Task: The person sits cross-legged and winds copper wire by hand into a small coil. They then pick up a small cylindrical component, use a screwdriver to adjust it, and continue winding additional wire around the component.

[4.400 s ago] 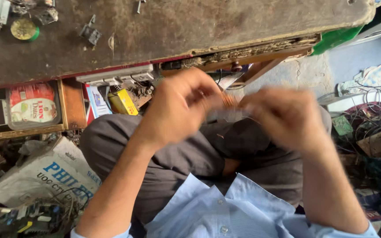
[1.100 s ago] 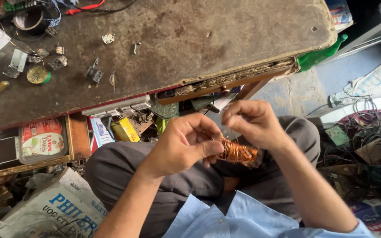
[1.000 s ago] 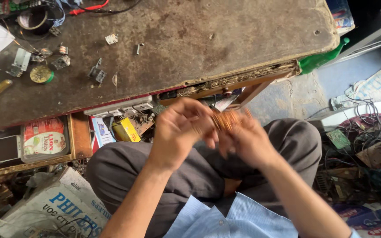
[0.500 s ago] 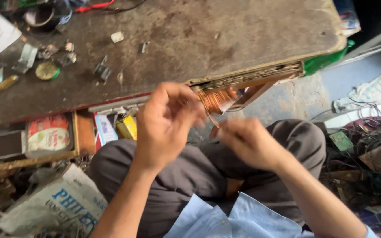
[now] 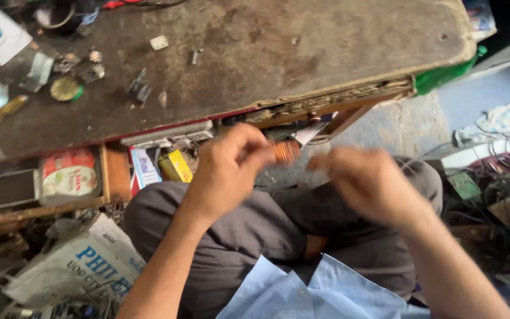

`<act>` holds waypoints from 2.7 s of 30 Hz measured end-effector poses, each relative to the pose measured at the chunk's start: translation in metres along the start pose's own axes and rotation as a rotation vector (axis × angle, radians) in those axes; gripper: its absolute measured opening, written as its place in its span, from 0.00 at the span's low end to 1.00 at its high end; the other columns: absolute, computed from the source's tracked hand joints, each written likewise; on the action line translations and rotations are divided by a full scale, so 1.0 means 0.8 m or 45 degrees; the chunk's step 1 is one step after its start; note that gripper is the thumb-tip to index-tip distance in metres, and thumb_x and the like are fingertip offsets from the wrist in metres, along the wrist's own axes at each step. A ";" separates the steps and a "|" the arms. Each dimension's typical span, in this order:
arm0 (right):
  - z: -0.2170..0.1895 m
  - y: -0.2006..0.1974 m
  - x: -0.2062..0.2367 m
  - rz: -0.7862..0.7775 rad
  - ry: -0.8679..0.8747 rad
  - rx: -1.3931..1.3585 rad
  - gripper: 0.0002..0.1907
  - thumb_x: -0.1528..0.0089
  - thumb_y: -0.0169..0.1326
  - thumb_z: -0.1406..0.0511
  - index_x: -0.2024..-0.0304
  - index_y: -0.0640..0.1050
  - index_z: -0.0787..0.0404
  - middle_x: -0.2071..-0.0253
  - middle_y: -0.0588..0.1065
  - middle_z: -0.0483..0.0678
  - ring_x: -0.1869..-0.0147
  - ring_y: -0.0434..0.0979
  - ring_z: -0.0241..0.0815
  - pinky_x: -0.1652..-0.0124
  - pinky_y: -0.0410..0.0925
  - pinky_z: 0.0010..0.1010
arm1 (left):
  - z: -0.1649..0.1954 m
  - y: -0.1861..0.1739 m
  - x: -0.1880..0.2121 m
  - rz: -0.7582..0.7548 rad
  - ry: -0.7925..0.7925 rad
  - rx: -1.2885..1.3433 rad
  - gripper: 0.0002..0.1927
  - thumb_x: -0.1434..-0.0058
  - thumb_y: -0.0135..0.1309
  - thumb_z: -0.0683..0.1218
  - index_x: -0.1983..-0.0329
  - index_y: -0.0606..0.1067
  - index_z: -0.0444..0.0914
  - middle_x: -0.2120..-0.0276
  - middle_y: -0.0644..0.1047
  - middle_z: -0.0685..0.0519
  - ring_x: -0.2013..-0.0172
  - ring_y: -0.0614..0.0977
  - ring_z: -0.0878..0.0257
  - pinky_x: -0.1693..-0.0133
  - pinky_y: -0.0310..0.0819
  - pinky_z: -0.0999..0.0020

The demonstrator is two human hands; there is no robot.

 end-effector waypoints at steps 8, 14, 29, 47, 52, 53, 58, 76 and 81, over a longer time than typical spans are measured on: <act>-0.027 0.037 -0.010 -0.179 -0.065 0.134 0.10 0.39 0.56 0.70 0.55 0.81 0.61 0.65 0.81 0.53 0.65 0.82 0.54 0.64 0.74 0.38 | -0.027 0.000 0.005 0.187 -0.071 0.311 0.08 0.36 0.61 0.38 0.57 0.75 0.33 0.67 0.82 0.52 0.67 0.85 0.66 0.64 0.80 0.73; 0.004 0.012 -0.013 -0.002 -0.064 -0.031 0.08 0.35 0.56 0.70 0.54 0.79 0.60 0.62 0.81 0.51 0.61 0.85 0.51 0.61 0.76 0.37 | -0.023 0.043 0.018 -0.292 -0.193 0.781 0.10 0.37 0.62 0.37 0.56 0.74 0.31 0.66 0.81 0.50 0.66 0.85 0.65 0.62 0.83 0.71; 0.008 0.039 0.020 -0.520 -0.215 -0.895 0.11 0.37 0.65 0.63 0.64 0.82 0.66 0.68 0.82 0.49 0.66 0.83 0.42 0.67 0.74 0.31 | -0.029 0.072 0.052 -0.821 -0.527 1.140 0.11 0.39 0.63 0.38 0.56 0.76 0.29 0.64 0.81 0.50 0.65 0.83 0.65 0.63 0.82 0.70; -0.086 -0.014 0.056 -0.431 -0.716 -0.952 0.09 0.33 0.63 0.65 0.66 0.80 0.63 0.68 0.82 0.49 0.66 0.86 0.43 0.68 0.73 0.35 | -0.012 0.118 0.117 -1.124 -0.626 1.461 0.15 0.32 0.64 0.39 0.50 0.72 0.25 0.60 0.80 0.41 0.63 0.84 0.56 0.60 0.82 0.64; -0.006 0.032 0.038 -0.162 -0.241 -1.820 0.12 0.40 0.72 0.64 0.75 0.83 0.60 0.77 0.79 0.49 0.76 0.74 0.40 0.72 0.63 0.30 | -0.002 0.134 0.097 -0.645 -0.531 1.951 0.16 0.29 0.60 0.40 0.45 0.70 0.26 0.59 0.80 0.40 0.62 0.86 0.53 0.59 0.86 0.60; 0.010 0.042 0.031 -0.094 -0.256 -1.891 0.15 0.40 0.71 0.59 0.70 0.77 0.56 0.78 0.75 0.46 0.76 0.69 0.37 0.71 0.62 0.29 | -0.004 0.134 0.091 -0.566 -0.524 1.980 0.17 0.29 0.59 0.41 0.44 0.69 0.27 0.60 0.80 0.39 0.63 0.86 0.52 0.61 0.86 0.62; 0.091 0.099 -0.013 0.248 0.221 -2.386 0.24 0.34 0.57 0.44 0.65 0.69 0.54 0.80 0.62 0.39 0.76 0.57 0.32 0.73 0.57 0.24 | -0.002 0.132 0.074 -0.405 -0.484 2.122 0.26 0.28 0.56 0.42 0.31 0.64 0.29 0.59 0.80 0.38 0.65 0.86 0.51 0.64 0.85 0.67; -0.087 -0.057 0.036 0.608 -0.772 0.373 0.34 0.42 0.66 0.76 0.38 0.67 0.51 0.47 0.71 0.58 0.56 0.77 0.46 0.61 0.73 0.32 | -0.083 0.070 0.044 0.099 -0.726 1.489 0.20 0.30 0.53 0.44 0.39 0.72 0.27 0.59 0.82 0.43 0.67 0.86 0.59 0.64 0.83 0.73; -0.064 -0.049 0.010 0.058 -0.325 0.085 0.55 0.52 0.72 0.58 0.29 0.57 0.57 0.40 0.73 0.55 0.57 0.78 0.41 0.61 0.76 0.30 | -0.087 0.060 0.036 0.210 -0.677 1.185 0.21 0.34 0.54 0.43 0.40 0.73 0.28 0.60 0.80 0.49 0.65 0.85 0.62 0.62 0.85 0.70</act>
Point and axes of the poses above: each hand's wrist, its own x-axis away from the middle knuckle, its own y-axis out of the palm, z = x × y, the point moved 8 cm from there along -x, towards the middle knuckle
